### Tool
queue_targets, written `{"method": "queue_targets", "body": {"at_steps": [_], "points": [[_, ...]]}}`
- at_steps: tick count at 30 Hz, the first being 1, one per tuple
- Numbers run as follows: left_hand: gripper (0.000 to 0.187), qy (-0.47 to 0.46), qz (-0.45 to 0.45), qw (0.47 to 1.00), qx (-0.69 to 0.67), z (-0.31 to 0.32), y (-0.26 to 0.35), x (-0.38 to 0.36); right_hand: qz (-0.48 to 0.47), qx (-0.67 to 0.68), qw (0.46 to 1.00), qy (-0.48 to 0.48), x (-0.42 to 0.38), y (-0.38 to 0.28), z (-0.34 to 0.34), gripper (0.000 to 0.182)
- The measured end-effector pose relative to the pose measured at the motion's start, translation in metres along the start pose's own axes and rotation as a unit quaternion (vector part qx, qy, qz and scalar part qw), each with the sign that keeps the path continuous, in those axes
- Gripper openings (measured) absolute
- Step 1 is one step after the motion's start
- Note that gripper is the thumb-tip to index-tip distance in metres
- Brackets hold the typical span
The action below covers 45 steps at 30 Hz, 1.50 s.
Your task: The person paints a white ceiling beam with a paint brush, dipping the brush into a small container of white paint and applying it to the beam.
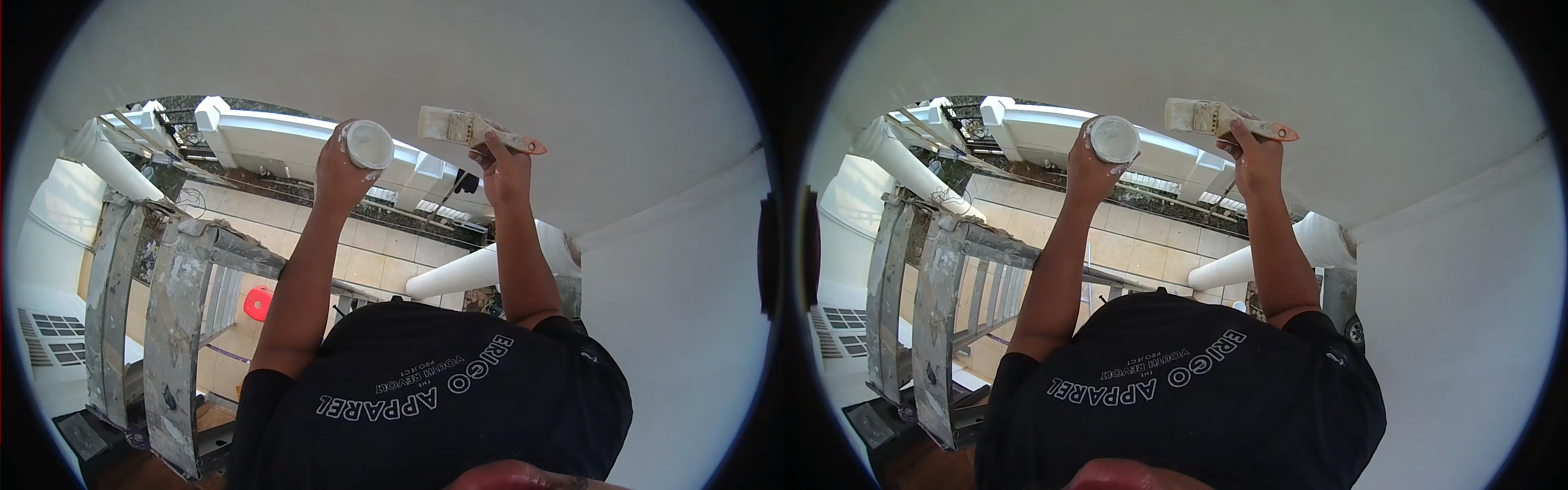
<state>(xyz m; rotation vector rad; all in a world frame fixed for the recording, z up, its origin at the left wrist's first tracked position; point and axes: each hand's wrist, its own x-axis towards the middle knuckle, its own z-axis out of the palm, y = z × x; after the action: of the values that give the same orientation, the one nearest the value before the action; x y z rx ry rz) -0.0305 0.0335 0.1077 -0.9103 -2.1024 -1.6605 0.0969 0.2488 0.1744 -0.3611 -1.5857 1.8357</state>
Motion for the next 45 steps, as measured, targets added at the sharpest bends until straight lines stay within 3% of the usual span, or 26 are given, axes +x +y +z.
{"method": "queue_targets", "body": {"at_steps": [1,5,7,8,9,11,13,15,21,25,27,28,31,32,34,36,43,45], "points": [[0.07,-0.005,0.004,1.0,0.003,0.0,0.001,-0.001,0.02,0.062,0.998,-0.02,-0.004,-0.002,-0.001,0.029],[0.071,-0.049,-0.036,0.997,-0.041,0.0,0.004,0.0,0.014,0.077,0.996,-0.034,-0.025,0.0,0.014,0.029],[0.072,-0.107,-0.066,0.99,-0.063,-0.001,0.009,0.0,-0.191,-0.161,0.966,-0.063,-0.038,0.004,0.024,0.021],[0.072,-0.136,-0.095,0.983,-0.082,-0.002,0.012,0.0,-0.338,-0.338,0.874,-0.085,-0.045,0.001,0.025,0.025],[0.072,-0.138,-0.101,0.982,-0.079,-0.001,0.013,-0.001,-0.333,-0.336,0.877,-0.087,-0.048,0.001,0.028,0.025],[0.073,-0.162,-0.102,0.978,-0.086,-0.002,0.011,-0.001,-0.465,-0.356,0.778,-0.224,-0.05,0.002,0.034,0.029],[0.072,-0.159,-0.111,0.969,-0.153,-0.001,0.004,0.0,-0.467,-0.365,0.764,-0.256,-0.053,-0.001,0.03,0.03],[0.069,-0.122,-0.048,0.98,-0.149,-0.001,0.002,0.001,-0.431,-0.345,0.779,-0.297,-0.053,-0.008,0.022,0.029],[0.071,-0.139,-0.048,0.981,-0.126,-0.003,0.012,0.0,-0.396,-0.377,0.766,-0.337,-0.057,-0.042,-0.008,0.034],[0.072,-0.138,-0.064,0.978,-0.14,-0.003,0.013,0.0,-0.344,-0.331,0.828,-0.296,-0.061,-0.032,-0.031,0.026],[0.074,-0.13,-0.006,0.987,-0.09,0.002,0.008,-0.004,-0.21,-0.193,0.954,-0.096,-0.064,-0.012,-0.042,0.023],[0.074,-0.137,-0.007,0.986,-0.091,0.003,0.009,-0.006,-0.121,0.048,0.991,-0.025,-0.067,-0.005,-0.023,0.025],[0.074,-0.117,0.001,0.99,-0.079,0.005,0.01,-0.007,0.003,0.191,0.981,0.029,-0.069,0.005,0.007,0.027],[0.073,-0.111,0.029,0.992,-0.055,0.006,0.009,-0.007,0.003,0.194,0.98,0.035,-0.07,0.011,0.015,0.027],[0.072,-0.114,0.058,0.991,-0.03,0.008,0.006,-0.009,0.109,0.198,0.972,0.058,-0.071,0.022,0.027,0.027],[0.07,-0.078,0.064,0.994,-0.04,0.008,0.004,-0.012,0.112,0.188,0.974,0.06,-0.072,0.028,0.026,0.027],[0.074,-0.101,0.116,0.988,0.023,0.01,0.004,-0.014,0.093,0.122,0.985,0.077,-0.067,0.023,-0.011,0.031],[0.072,-0.091,0.088,0.992,-0.005,0.011,0.005,-0.015,0.038,0.122,0.988,0.086,-0.067,0.022,-0.02,0.032]]}}
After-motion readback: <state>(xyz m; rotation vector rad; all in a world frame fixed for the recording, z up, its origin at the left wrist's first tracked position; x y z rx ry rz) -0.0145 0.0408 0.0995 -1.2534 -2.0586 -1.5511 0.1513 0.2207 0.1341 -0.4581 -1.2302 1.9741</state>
